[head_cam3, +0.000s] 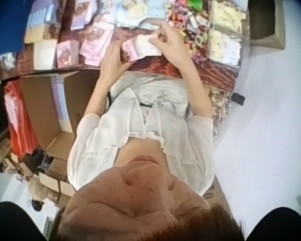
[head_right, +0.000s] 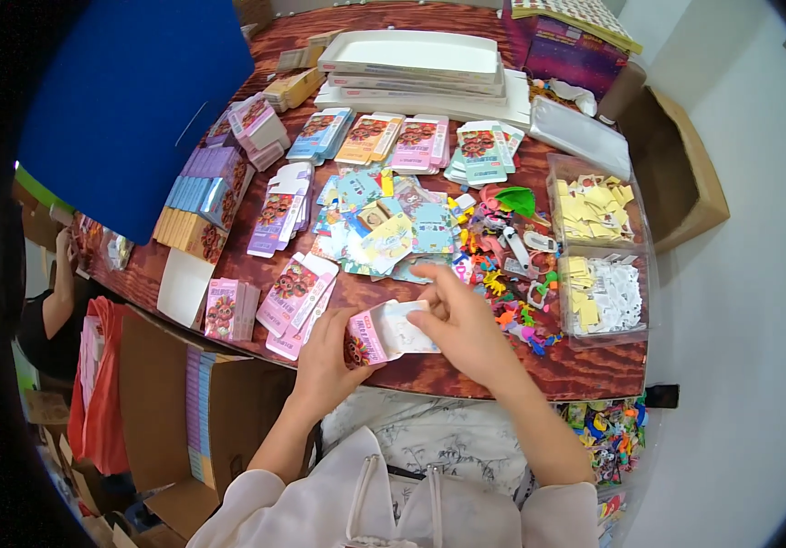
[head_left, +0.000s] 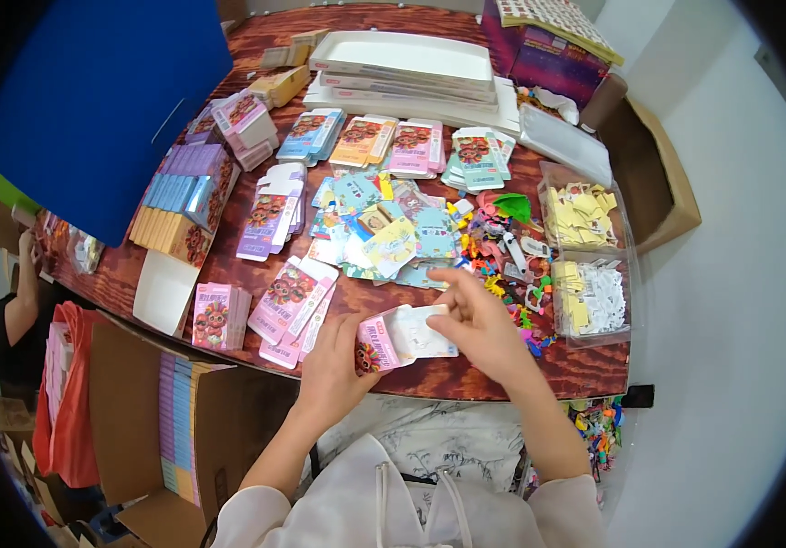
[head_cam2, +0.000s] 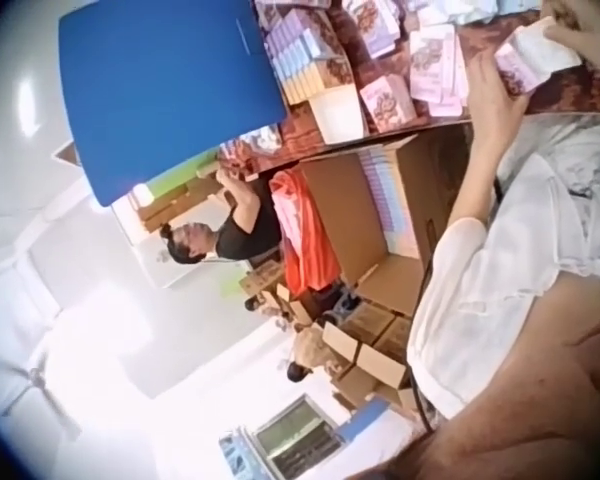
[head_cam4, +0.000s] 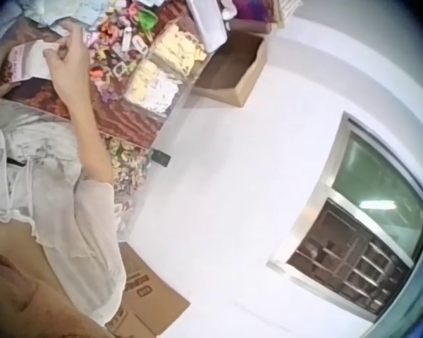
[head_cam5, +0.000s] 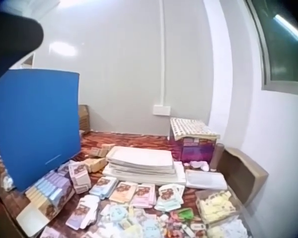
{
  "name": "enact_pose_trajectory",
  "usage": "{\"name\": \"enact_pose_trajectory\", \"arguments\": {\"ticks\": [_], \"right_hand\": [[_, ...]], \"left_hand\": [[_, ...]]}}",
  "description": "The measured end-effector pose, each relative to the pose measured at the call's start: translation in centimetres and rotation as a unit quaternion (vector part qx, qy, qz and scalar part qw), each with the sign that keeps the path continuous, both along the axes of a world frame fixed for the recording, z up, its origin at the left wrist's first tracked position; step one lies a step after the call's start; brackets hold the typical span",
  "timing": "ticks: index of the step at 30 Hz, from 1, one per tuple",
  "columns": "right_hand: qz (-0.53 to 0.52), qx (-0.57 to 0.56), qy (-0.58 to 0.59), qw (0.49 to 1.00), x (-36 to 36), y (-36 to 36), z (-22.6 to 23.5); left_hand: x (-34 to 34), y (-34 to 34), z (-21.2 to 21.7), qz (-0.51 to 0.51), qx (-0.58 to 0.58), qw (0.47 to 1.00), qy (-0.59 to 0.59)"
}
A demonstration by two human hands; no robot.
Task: The recorder is sorting and packing small cards or stickers into pink sleeves on a crowded workbench.
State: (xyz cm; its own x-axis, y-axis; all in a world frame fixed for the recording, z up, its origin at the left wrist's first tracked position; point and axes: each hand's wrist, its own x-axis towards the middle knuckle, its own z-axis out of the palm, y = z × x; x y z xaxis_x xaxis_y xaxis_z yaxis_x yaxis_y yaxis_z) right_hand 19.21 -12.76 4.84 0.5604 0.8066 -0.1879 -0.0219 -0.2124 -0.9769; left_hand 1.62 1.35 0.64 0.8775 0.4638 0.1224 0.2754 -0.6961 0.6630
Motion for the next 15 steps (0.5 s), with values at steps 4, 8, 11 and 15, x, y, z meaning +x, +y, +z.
{"name": "enact_pose_trajectory", "arguments": {"ticks": [4, 8, 11, 15], "right_hand": [[-0.096, -0.013, -0.196, 0.976, -2.5, 0.3, -2.2], [-0.167, 0.072, -0.388, 0.904, -4.3, 1.1, -3.4], [-0.175, 0.120, -0.429, 0.878, -4.5, 0.7, -3.5], [-0.067, 0.106, -0.462, 0.878, -5.2, 0.1, -3.5]], "left_hand": [[0.1, -0.3, -0.8, -0.007, -0.009, 1.000, 0.006], [0.9, -0.7, -1.0, 0.002, -0.047, 0.999, -0.013], [0.9, -0.5, -1.5, 0.009, -0.068, 0.997, -0.047], [0.9, -0.7, -1.9, 0.003, -0.087, 0.994, -0.065]]}}
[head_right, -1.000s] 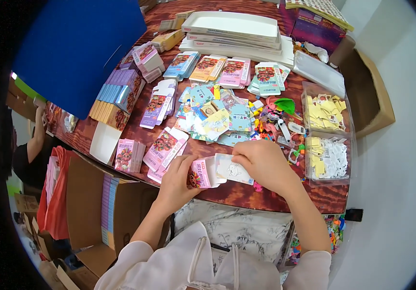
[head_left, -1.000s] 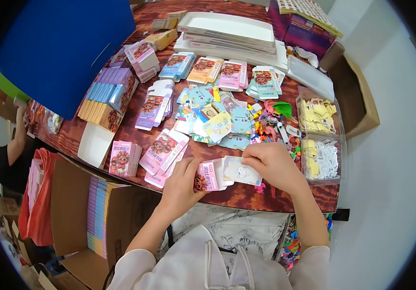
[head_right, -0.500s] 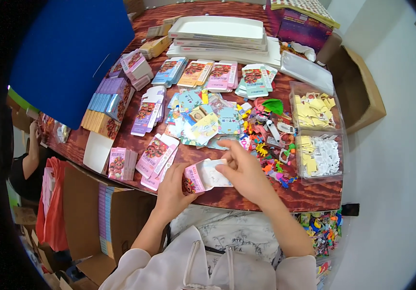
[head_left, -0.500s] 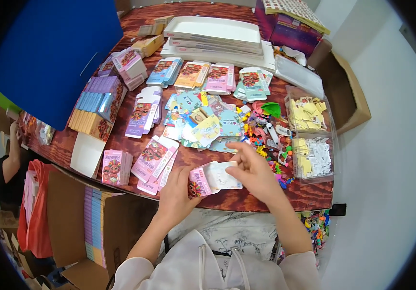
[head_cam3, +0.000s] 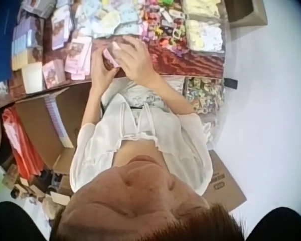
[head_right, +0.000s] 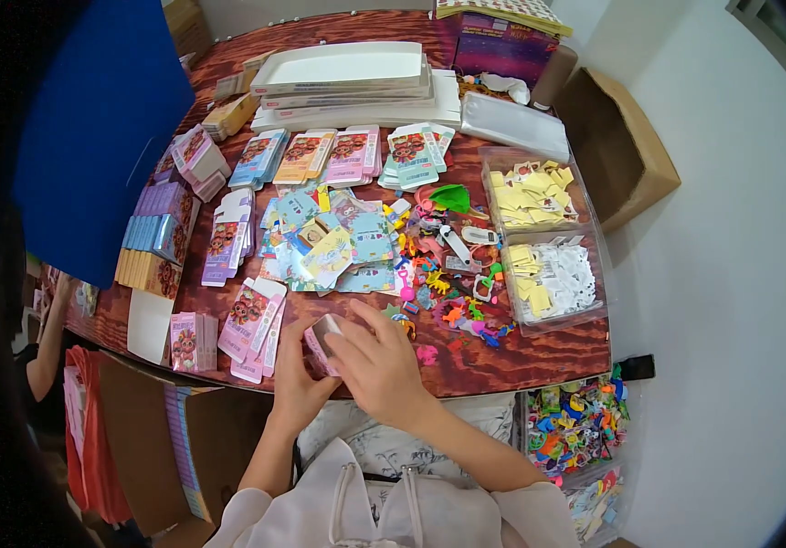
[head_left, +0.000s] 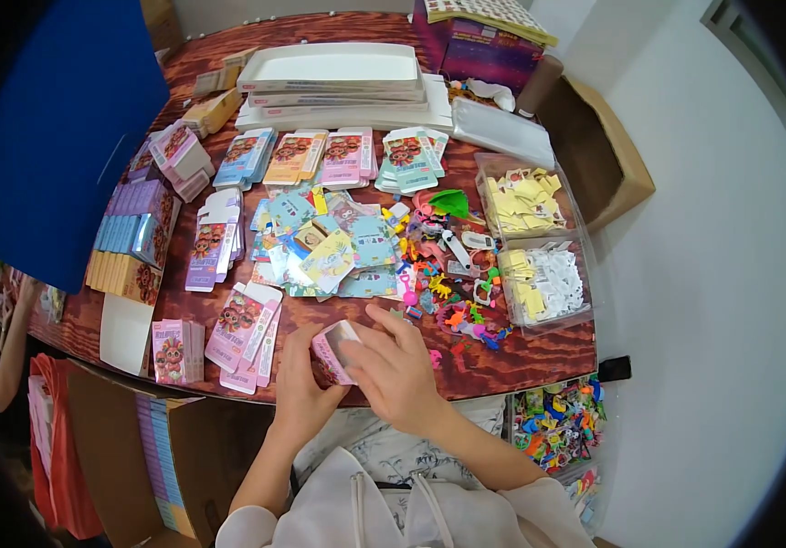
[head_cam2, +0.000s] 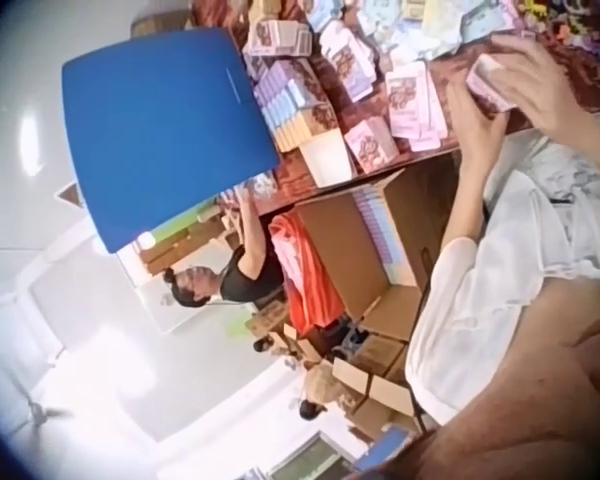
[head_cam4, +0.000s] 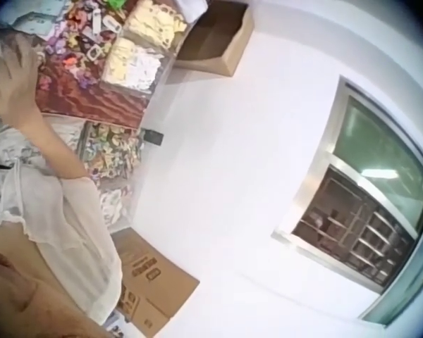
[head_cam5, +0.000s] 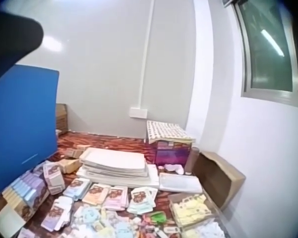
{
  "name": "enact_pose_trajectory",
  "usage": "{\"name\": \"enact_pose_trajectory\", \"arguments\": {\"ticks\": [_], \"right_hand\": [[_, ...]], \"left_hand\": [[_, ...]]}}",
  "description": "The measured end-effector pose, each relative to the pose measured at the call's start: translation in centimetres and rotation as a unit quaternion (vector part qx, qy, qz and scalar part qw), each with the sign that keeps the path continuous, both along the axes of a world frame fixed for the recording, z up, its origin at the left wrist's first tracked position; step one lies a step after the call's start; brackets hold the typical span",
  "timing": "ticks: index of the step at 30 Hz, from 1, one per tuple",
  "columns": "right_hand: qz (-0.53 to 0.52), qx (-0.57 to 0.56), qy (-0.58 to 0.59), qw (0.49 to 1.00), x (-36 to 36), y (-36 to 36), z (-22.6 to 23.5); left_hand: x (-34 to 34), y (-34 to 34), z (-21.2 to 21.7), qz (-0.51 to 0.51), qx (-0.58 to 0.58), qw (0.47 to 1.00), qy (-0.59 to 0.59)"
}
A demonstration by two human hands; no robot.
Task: The recorder is sorting and packing small cards or stickers into pink sleeves on a crowded workbench.
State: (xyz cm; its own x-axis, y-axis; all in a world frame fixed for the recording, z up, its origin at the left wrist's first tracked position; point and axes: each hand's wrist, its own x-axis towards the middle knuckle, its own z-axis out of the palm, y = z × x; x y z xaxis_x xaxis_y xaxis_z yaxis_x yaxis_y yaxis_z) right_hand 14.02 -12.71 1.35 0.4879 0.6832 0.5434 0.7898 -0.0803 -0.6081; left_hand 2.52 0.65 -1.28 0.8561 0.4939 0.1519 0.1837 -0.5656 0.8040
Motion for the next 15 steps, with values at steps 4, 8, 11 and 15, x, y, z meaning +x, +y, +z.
{"name": "enact_pose_trajectory", "arguments": {"ticks": [4, 8, 11, 15], "right_hand": [[0.032, -0.031, -0.002, 0.999, 0.1, -1.5, 1.5], [0.014, -0.059, 0.035, 0.998, 0.0, -1.9, 1.6], [0.015, -0.058, 0.072, 0.996, 0.4, -2.3, 1.7], [-0.122, -0.054, 0.110, 0.985, 4.1, -3.6, 0.8]], "left_hand": [[0.0, 0.3, -0.1, -0.013, 0.009, 1.000, -0.024], [0.1, 0.3, -0.6, -0.001, 0.025, 0.999, -0.020], [0.0, 0.8, -0.7, -0.006, 0.030, 0.999, -0.011], [-0.7, 1.0, 0.2, 0.015, -0.037, 0.999, 0.018]]}}
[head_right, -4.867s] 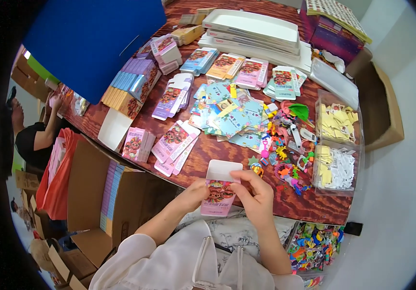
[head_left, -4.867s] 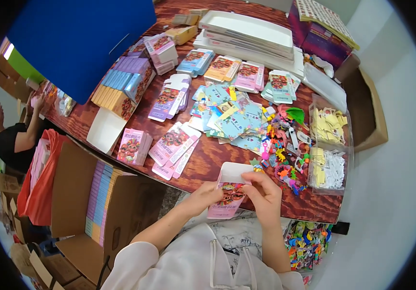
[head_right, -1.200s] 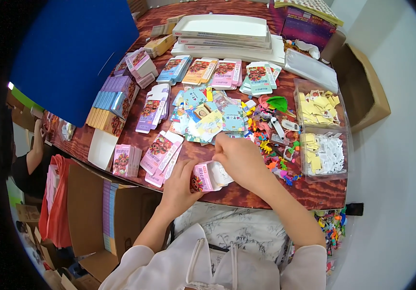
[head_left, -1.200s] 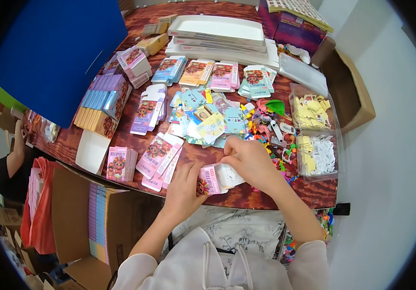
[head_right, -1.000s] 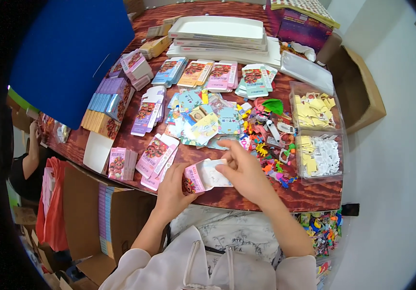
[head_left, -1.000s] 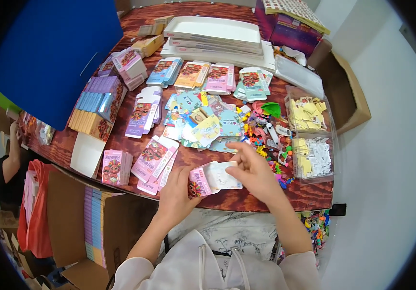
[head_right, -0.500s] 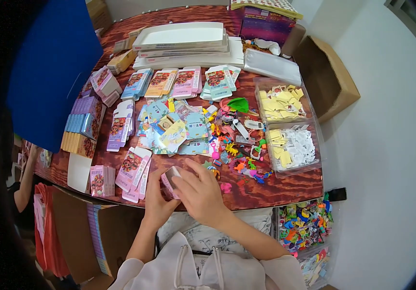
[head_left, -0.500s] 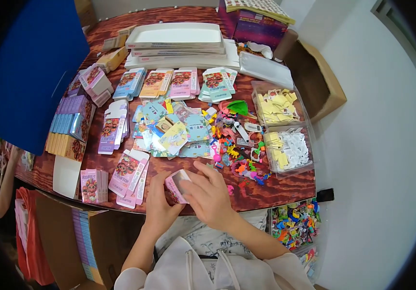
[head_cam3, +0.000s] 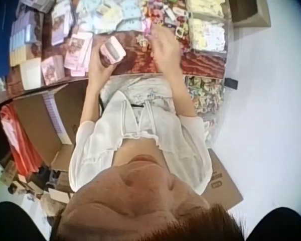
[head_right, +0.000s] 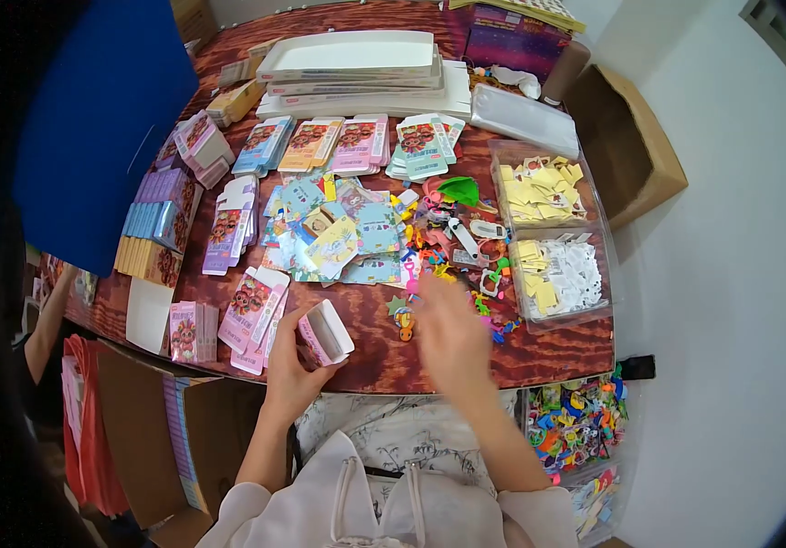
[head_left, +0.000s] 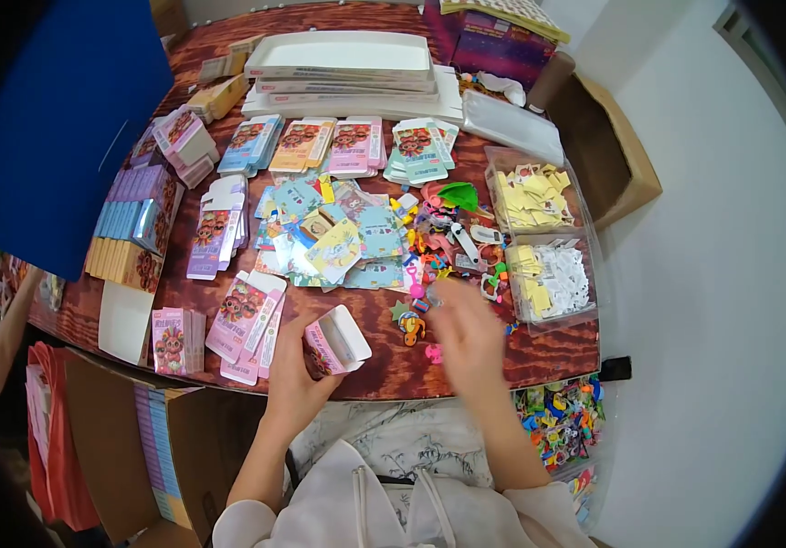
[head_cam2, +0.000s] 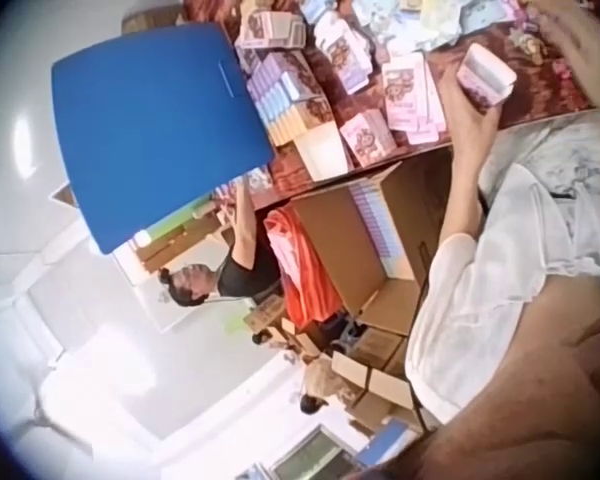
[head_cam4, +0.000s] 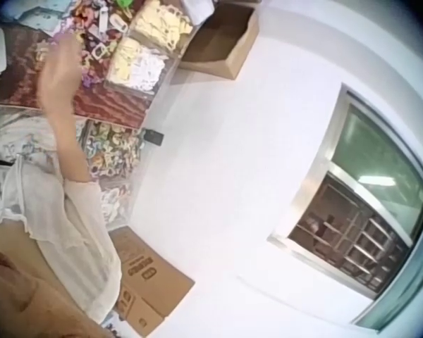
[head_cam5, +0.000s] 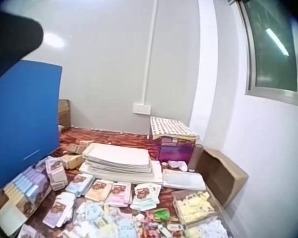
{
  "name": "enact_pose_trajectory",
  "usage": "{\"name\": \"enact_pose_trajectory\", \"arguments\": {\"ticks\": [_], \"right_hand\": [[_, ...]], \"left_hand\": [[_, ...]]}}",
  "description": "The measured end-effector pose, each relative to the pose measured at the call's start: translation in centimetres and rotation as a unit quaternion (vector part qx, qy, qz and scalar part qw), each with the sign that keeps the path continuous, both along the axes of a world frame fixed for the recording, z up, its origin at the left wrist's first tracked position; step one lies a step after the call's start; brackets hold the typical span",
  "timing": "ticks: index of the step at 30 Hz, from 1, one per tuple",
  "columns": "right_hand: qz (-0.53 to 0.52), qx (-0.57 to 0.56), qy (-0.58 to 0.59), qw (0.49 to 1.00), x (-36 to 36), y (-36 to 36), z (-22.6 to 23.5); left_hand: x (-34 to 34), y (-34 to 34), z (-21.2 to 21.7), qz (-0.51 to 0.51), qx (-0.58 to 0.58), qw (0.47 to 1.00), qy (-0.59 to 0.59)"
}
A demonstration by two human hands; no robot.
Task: The recorder is sorting and packing small cards or stickers into pink sleeves on a crowded workbench.
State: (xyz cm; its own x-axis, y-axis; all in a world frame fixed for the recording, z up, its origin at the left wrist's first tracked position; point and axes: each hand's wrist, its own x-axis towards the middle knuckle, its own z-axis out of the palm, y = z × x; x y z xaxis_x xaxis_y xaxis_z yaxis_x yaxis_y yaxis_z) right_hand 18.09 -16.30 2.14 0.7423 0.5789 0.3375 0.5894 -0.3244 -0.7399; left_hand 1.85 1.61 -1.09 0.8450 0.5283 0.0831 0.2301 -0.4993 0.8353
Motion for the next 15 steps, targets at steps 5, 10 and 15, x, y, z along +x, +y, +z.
{"name": "enact_pose_trajectory", "arguments": {"ticks": [5, 10, 15], "right_hand": [[-0.241, -0.198, -0.084, 0.946, 6.9, -0.8, -4.0], [-0.236, -0.187, -0.115, 0.947, 7.0, -0.5, -4.8], [-0.218, -0.090, -0.188, 0.953, 6.2, -1.2, -0.5]], "left_hand": [[0.3, 0.0, 0.0, -0.013, -0.020, 1.000, 0.006], [0.0, 0.0, 0.0, -0.014, -0.016, 1.000, 0.002], [-0.4, 0.2, 0.7, -0.013, -0.057, 0.998, 0.012]]}}
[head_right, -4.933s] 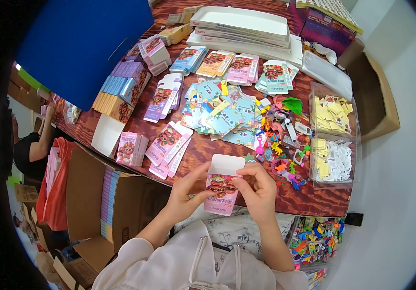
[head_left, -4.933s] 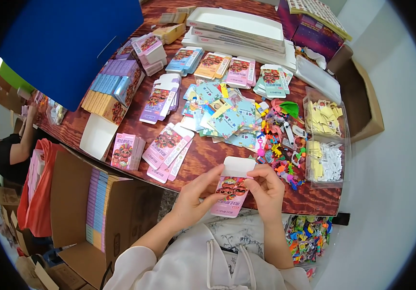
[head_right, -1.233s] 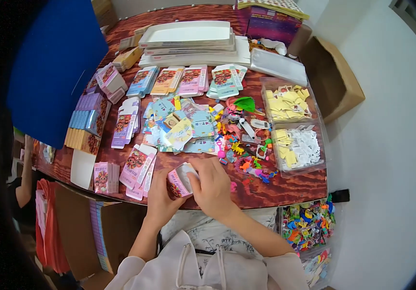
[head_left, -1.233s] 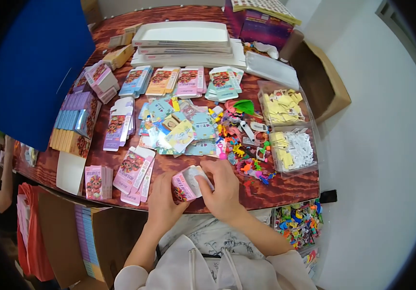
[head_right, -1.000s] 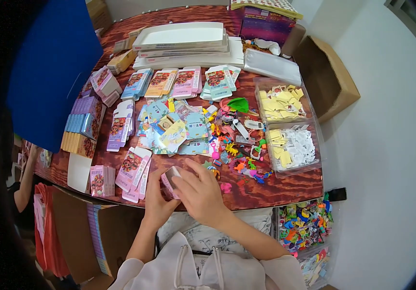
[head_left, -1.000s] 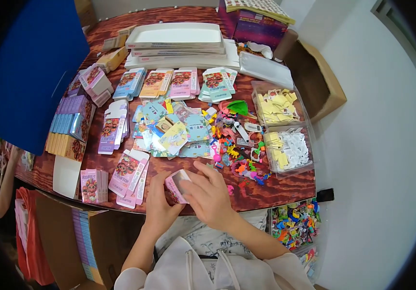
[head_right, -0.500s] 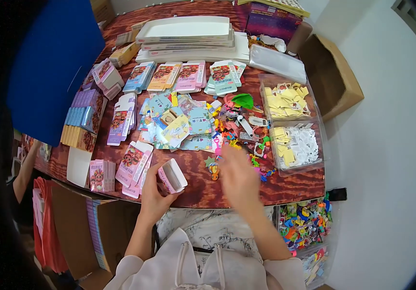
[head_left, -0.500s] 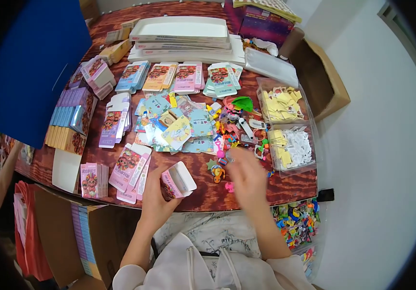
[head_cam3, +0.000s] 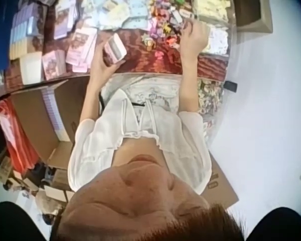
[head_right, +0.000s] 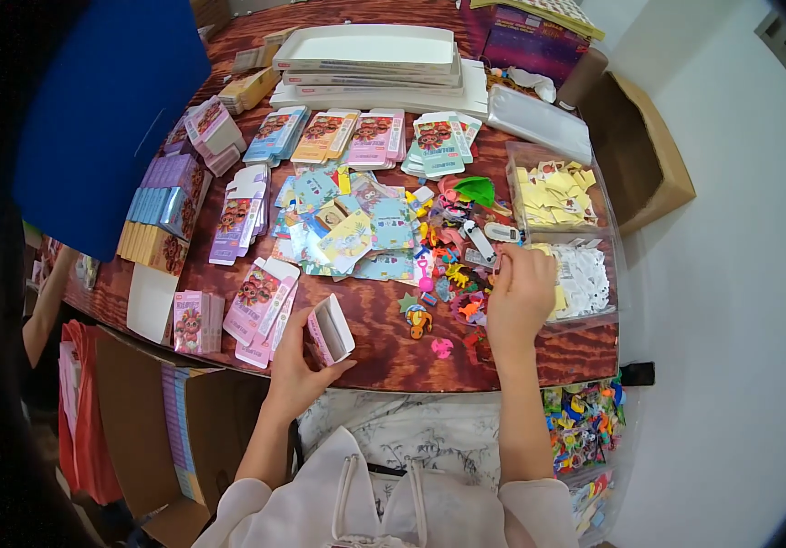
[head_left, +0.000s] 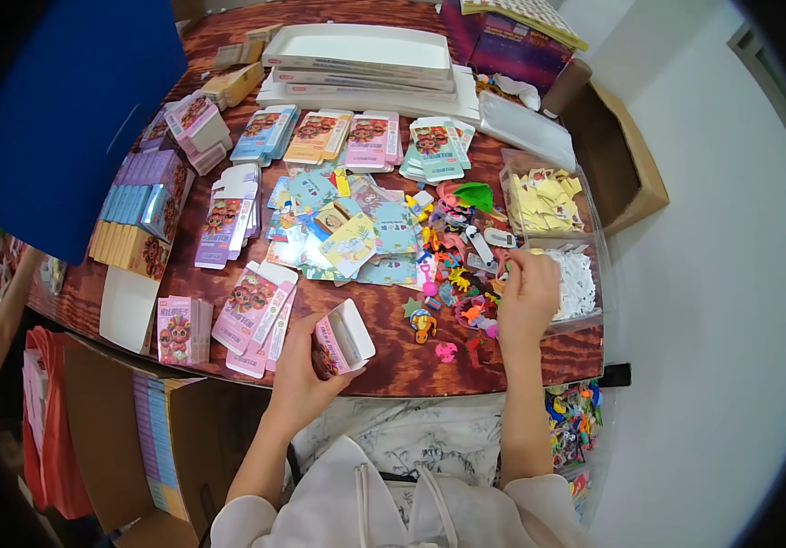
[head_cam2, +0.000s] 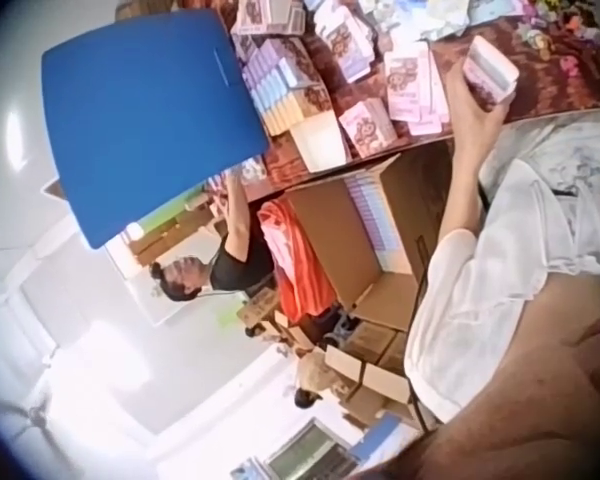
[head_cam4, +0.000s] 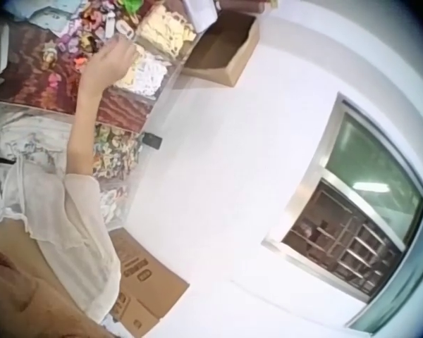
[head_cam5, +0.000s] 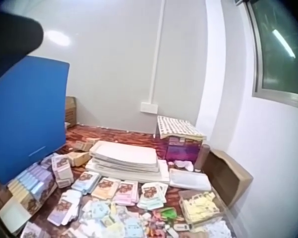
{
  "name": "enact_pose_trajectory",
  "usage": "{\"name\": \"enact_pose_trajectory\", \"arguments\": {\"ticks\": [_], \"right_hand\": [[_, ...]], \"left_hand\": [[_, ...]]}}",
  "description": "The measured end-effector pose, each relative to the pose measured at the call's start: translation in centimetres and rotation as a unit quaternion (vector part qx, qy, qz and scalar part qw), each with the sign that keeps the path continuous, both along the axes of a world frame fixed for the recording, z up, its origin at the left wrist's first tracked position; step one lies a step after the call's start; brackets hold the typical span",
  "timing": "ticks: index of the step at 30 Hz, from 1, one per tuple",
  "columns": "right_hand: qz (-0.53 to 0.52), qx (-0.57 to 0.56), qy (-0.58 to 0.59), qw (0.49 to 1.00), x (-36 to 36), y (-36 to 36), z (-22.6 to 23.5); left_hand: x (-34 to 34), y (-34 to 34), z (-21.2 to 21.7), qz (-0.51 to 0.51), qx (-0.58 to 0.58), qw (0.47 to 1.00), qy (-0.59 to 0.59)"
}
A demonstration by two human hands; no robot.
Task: The recorder is sorting and packing small cards or stickers into pink sleeves on a crowded workbench.
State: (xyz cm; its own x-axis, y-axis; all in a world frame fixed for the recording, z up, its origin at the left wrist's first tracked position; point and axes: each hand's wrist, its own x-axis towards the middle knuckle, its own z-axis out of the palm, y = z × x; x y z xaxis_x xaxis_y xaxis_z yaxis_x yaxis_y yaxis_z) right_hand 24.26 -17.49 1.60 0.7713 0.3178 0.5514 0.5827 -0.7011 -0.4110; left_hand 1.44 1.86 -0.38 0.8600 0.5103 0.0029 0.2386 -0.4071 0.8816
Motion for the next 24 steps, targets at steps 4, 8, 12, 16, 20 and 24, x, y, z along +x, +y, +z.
{"name": "enact_pose_trajectory", "arguments": {"ticks": [4, 8, 12, 16, 20, 24], "right_hand": [[0.036, 0.176, 0.078, 0.981, -0.5, -1.2, 1.7], [0.168, 0.550, 0.509, 0.640, 0.7, -2.3, -1.1], [0.159, 0.418, 0.646, 0.619, 0.9, -1.7, -3.4], [0.126, -0.040, 0.202, 0.970, -1.8, 1.4, -3.4], [0.095, -0.123, 0.195, 0.969, -2.8, 2.5, -3.4], [0.102, -0.140, 0.135, 0.976, -3.5, 2.8, -3.4]], "left_hand": [[0.2, 0.2, 0.0, 0.001, -0.005, 1.000, 0.005], [0.2, 0.2, -0.9, -0.009, 0.053, 0.998, -0.019], [0.2, 0.0, -1.0, -0.018, 0.039, 0.999, 0.012], [-0.1, 0.2, -1.0, -0.019, 0.073, 0.997, -0.001], [0.0, -0.1, -0.9, -0.039, 0.037, 0.998, -0.015], [-0.2, -0.4, -0.5, -0.063, 0.030, 0.997, -0.014]]}}
